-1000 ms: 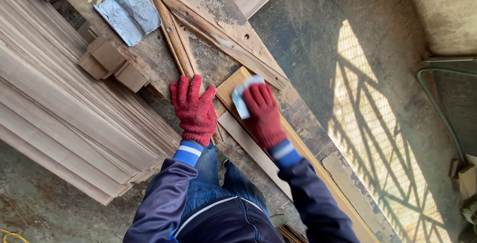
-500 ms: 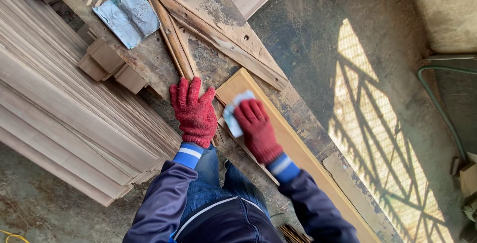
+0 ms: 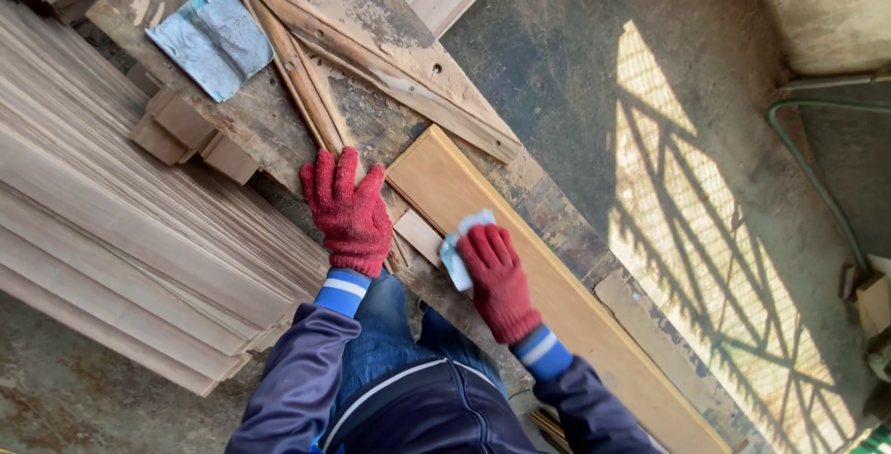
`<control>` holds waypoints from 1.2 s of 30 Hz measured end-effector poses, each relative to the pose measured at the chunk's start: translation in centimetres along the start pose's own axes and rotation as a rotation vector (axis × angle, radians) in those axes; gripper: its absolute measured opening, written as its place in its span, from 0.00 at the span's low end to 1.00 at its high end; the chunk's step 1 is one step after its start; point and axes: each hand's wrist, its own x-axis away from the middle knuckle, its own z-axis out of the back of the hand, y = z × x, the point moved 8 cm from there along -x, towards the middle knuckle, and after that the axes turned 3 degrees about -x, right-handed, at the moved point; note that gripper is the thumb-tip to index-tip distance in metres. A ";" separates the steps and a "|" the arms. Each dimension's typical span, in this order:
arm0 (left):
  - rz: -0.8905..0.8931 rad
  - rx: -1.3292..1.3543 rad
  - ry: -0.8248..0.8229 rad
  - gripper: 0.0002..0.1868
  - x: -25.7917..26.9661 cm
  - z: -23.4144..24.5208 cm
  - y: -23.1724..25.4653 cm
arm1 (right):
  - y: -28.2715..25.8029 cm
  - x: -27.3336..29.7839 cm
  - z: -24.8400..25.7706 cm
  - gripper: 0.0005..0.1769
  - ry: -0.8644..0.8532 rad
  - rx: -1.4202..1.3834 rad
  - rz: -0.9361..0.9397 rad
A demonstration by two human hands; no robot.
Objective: Sanding a wooden plank using an orbital sander and then manually with sandpaper.
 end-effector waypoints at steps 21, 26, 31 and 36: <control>0.050 -0.028 0.058 0.20 1.7 -0.9 -0.7 | -1.8 -11.8 -4.9 0.19 0.136 -0.034 0.138; 0.061 0.012 0.067 0.21 0.4 0.2 0.0 | -0.2 -4.1 -0.7 0.16 0.057 -0.039 0.049; 0.033 0.001 0.051 0.21 0.2 0.3 0.1 | 0.3 -5.8 -1.8 0.13 0.081 -0.033 0.002; 0.005 -0.100 -0.099 0.18 0.5 -0.8 0.2 | 2.9 -12.0 -5.5 0.39 -0.002 0.061 -0.118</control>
